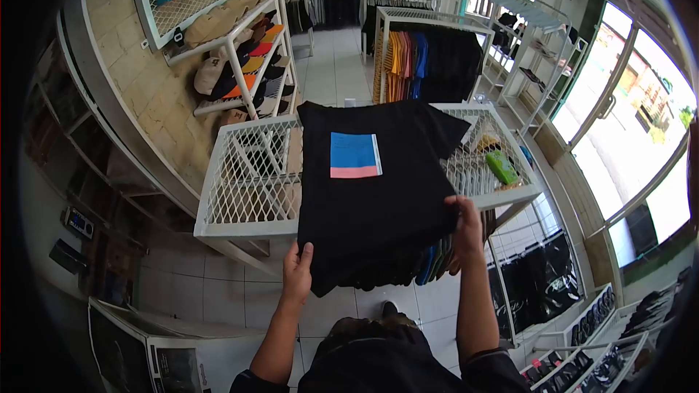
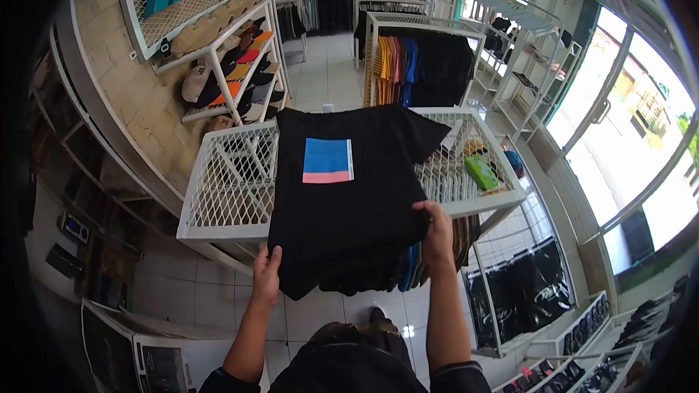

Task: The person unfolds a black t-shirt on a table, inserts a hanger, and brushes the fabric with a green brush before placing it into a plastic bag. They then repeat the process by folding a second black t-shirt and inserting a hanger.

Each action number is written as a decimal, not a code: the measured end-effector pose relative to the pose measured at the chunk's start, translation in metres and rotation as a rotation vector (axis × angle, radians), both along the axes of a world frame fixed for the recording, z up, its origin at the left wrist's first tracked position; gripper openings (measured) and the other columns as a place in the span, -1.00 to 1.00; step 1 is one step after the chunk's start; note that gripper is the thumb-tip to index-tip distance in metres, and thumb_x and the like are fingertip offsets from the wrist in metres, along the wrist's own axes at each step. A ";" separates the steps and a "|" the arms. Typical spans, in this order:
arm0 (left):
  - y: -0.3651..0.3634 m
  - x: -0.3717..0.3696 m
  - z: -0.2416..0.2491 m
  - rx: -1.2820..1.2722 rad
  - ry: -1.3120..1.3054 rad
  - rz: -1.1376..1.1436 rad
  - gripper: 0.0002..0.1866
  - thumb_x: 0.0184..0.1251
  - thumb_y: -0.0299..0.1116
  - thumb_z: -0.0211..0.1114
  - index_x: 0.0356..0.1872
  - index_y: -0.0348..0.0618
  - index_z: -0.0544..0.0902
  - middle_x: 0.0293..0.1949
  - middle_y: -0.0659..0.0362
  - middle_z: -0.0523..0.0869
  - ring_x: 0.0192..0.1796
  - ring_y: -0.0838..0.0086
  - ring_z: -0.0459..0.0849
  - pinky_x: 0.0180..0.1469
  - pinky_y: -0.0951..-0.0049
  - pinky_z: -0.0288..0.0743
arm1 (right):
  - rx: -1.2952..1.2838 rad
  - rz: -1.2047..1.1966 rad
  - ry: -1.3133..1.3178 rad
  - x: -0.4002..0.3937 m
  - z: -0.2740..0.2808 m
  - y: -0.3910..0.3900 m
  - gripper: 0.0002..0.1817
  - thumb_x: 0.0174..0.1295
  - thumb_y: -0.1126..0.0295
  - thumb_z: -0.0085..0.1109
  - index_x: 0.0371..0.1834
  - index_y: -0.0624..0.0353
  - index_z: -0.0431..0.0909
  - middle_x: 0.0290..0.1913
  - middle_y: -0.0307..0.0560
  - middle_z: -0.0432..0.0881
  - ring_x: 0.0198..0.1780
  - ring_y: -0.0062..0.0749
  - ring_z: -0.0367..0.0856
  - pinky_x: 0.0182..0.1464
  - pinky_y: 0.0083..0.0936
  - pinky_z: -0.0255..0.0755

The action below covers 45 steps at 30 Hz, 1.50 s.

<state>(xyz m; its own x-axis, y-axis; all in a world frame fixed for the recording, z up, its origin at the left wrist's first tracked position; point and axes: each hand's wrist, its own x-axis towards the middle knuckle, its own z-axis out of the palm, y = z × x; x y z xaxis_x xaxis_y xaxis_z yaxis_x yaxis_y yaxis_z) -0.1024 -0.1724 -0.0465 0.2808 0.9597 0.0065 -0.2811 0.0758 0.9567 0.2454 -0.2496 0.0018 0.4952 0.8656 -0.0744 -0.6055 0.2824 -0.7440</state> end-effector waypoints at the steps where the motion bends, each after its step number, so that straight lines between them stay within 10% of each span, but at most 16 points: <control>1: 0.000 -0.002 -0.008 -0.032 0.013 -0.022 -0.59 0.74 -0.27 0.08 0.38 -0.32 0.52 0.26 0.07 0.70 0.29 0.45 0.65 0.38 0.42 0.46 | -0.092 -0.144 -0.357 0.000 0.011 -0.003 -0.66 0.45 0.19 0.13 -0.21 0.28 0.71 -0.18 -0.15 0.73 -0.02 -0.51 0.59 0.20 -0.50 0.38; 2: 0.000 -0.004 -0.013 -0.059 0.023 -0.049 -0.60 0.75 -0.27 0.08 0.38 -0.32 0.53 0.27 0.07 0.69 0.29 0.45 0.64 0.38 0.42 0.46 | -0.184 -0.290 -0.715 0.002 0.020 -0.004 -0.67 0.44 0.22 0.18 -0.16 0.31 0.74 -0.18 -0.16 0.75 -0.03 -0.54 0.61 0.19 -0.52 0.40; 8: -0.002 -0.008 -0.023 -0.028 0.038 -0.095 -0.61 0.75 -0.28 0.08 0.37 -0.32 0.54 0.29 0.10 0.69 0.30 0.47 0.64 0.39 0.42 0.44 | -0.325 -0.586 -0.696 0.034 -0.007 -0.002 -0.80 0.31 0.32 0.36 -0.15 0.20 0.78 -0.22 -0.15 0.70 -0.21 -0.54 0.58 -0.09 -0.55 0.47; 14: 0.005 -0.013 -0.038 0.055 0.421 -0.096 -0.68 0.64 -0.16 0.25 -0.09 -0.28 0.58 -0.47 0.33 0.48 -0.45 0.63 0.39 -0.42 0.40 0.32 | -0.479 -0.979 -1.349 -0.001 -0.011 0.004 -0.84 0.22 0.35 0.39 -0.19 0.14 0.76 -0.14 0.04 0.63 -0.12 -0.15 0.60 -0.05 -0.30 0.50; 22: 0.002 0.013 -0.035 0.303 0.450 0.157 -0.53 0.53 -0.12 0.34 0.18 -0.26 0.45 -0.34 0.03 0.68 -0.43 0.31 0.62 -0.32 0.25 0.50 | -0.195 -0.410 -1.549 -0.092 0.006 0.114 -0.80 0.21 0.30 0.41 -0.17 0.14 0.72 -0.19 0.01 0.64 -0.14 -0.07 0.68 -0.06 -0.23 0.56; 27: -0.004 0.017 -0.038 0.302 0.545 0.201 -0.49 0.51 -0.11 0.35 0.18 -0.37 0.49 0.02 -0.28 0.66 0.07 -0.21 0.68 0.15 -0.01 0.55 | -0.048 -0.276 -1.571 -0.116 -0.002 0.206 -0.72 0.25 0.25 0.42 -0.11 0.20 0.71 -0.18 0.10 0.69 -0.15 -0.07 0.72 -0.05 -0.20 0.59; 45: -0.002 0.027 0.001 0.455 0.614 0.501 -0.73 0.46 -0.30 0.42 -0.04 -0.28 0.61 -0.31 0.04 0.65 -0.31 0.21 0.68 -0.23 0.22 0.56 | -0.412 -0.184 -1.746 -0.148 0.021 0.378 -0.50 0.16 -0.05 0.40 -0.04 0.12 0.64 -0.07 0.11 0.74 -0.02 0.09 0.77 0.02 -0.05 0.64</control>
<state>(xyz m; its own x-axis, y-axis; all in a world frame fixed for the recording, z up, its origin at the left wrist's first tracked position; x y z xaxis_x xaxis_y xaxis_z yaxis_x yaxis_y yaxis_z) -0.0750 -0.1747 -0.0456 -0.0889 0.9117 0.4012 0.3891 -0.3389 0.8566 0.0971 0.1289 0.0229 0.3071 0.8591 0.4094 0.8851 -0.0998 -0.4546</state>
